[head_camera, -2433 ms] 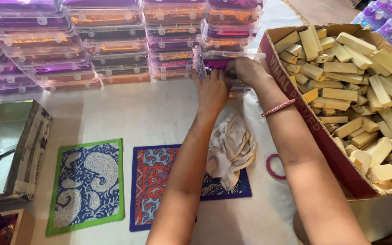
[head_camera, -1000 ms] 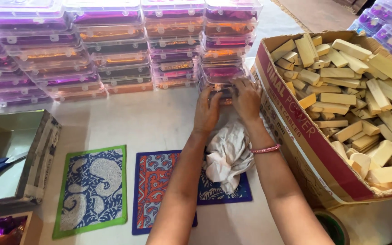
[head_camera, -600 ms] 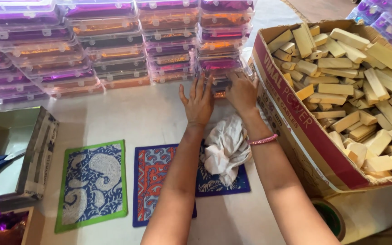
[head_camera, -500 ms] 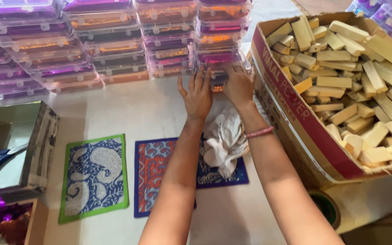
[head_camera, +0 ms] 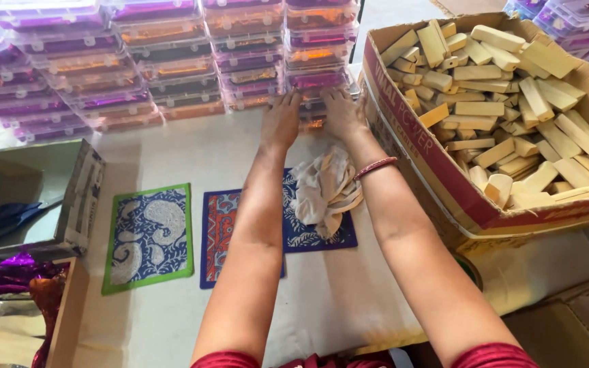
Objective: The person cleans rectangular blocks with a cloth and then wraps them in colored foil at a workstation.
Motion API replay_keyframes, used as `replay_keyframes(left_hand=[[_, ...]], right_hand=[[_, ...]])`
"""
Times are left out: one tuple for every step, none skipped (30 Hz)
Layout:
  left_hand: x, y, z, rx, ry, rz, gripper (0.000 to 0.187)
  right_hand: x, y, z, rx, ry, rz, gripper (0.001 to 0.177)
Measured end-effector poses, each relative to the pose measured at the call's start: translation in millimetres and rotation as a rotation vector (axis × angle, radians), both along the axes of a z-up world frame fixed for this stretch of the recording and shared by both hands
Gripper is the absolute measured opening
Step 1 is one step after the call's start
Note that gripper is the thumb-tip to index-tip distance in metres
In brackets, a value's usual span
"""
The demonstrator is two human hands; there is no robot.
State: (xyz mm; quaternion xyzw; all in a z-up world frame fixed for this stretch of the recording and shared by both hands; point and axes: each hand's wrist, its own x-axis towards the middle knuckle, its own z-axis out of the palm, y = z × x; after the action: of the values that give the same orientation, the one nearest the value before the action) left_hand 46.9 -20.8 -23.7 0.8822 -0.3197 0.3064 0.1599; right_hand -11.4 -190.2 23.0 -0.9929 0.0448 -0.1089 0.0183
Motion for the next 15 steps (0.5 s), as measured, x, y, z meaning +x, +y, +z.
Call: replay_keyframes(left_hand=[[0.9, -2.3, 0.6, 0.005, -0.004, -0.002, 0.047], [2.4, -4.4, 1.0, 0.019, 0.078, 0.015, 0.048], [1.4, -7.5, -1.3, 0.032, 0.165, 0.029, 0.05], [6.8, -7.9, -8.7, 0.036, 0.166, 0.026, 0.05], [11.5, -9.5, -15.9, 0.052, 0.124, 0.062, 0.05], [16.2, -11.2, -23.3, 0.068, 0.081, 0.098, 0.051], [1.7, -4.8, -9.2, 0.07, 0.083, 0.089, 0.051], [-12.1, 1.2, 4.6, 0.096, 0.099, 0.081, 0.067], [-27.3, 2.7, 16.3, 0.125, 0.118, 0.06, 0.085], [-36.9, 6.4, 13.8, 0.13, 0.124, 0.038, 0.085], [-45.6, 10.8, 11.6, 0.05, 0.171, 0.02, 0.095], [-53.5, 15.9, 9.7, -0.029, 0.221, 0.003, 0.106], [-53.9, 16.6, -7.7, -0.024, 0.221, -0.018, 0.106], [-53.8, 18.6, -25.1, -0.177, 0.186, -0.046, 0.103], [-54.4, 21.0, -43.6, -0.336, 0.155, -0.069, 0.1]], right_hand=[[4.8, -0.5, -0.6, 0.005, -0.004, -0.002, 0.076], [10.3, -0.8, -1.5, -0.014, 0.001, -0.011, 0.071], [13.0, -2.0, -4.5, -0.033, 0.011, -0.023, 0.066], [9.9, 3.4, 11.6, -0.029, 0.012, -0.027, 0.066], [6.5, 7.8, 28.7, -0.081, 0.143, -0.056, 0.067], [3.3, 12.0, 45.7, -0.133, 0.273, -0.086, 0.069], [34.8, -40.3, -8.4, -0.13, 0.277, -0.095, 0.069], [71.9, -78.8, -35.2, -0.344, -0.136, -0.022, 0.051], [118.8, -105.9, -29.9, -0.55, -0.548, 0.029, 0.04], [69.6, -108.9, 14.1, -0.552, -0.536, 0.009, 0.04], [27.0, -103.5, 67.1, -0.483, -0.369, 0.048, 0.033], [-14.7, -89.2, 123.9, -0.407, -0.204, 0.084, 0.028], [-33.3, -113.3, 128.1, -0.407, -0.2, 0.062, 0.028], [-52.5, -135.5, 132.3, -0.528, -0.373, 0.191, 0.025], [-71.0, -156.1, 137.1, -0.652, -0.542, 0.329, 0.023]])
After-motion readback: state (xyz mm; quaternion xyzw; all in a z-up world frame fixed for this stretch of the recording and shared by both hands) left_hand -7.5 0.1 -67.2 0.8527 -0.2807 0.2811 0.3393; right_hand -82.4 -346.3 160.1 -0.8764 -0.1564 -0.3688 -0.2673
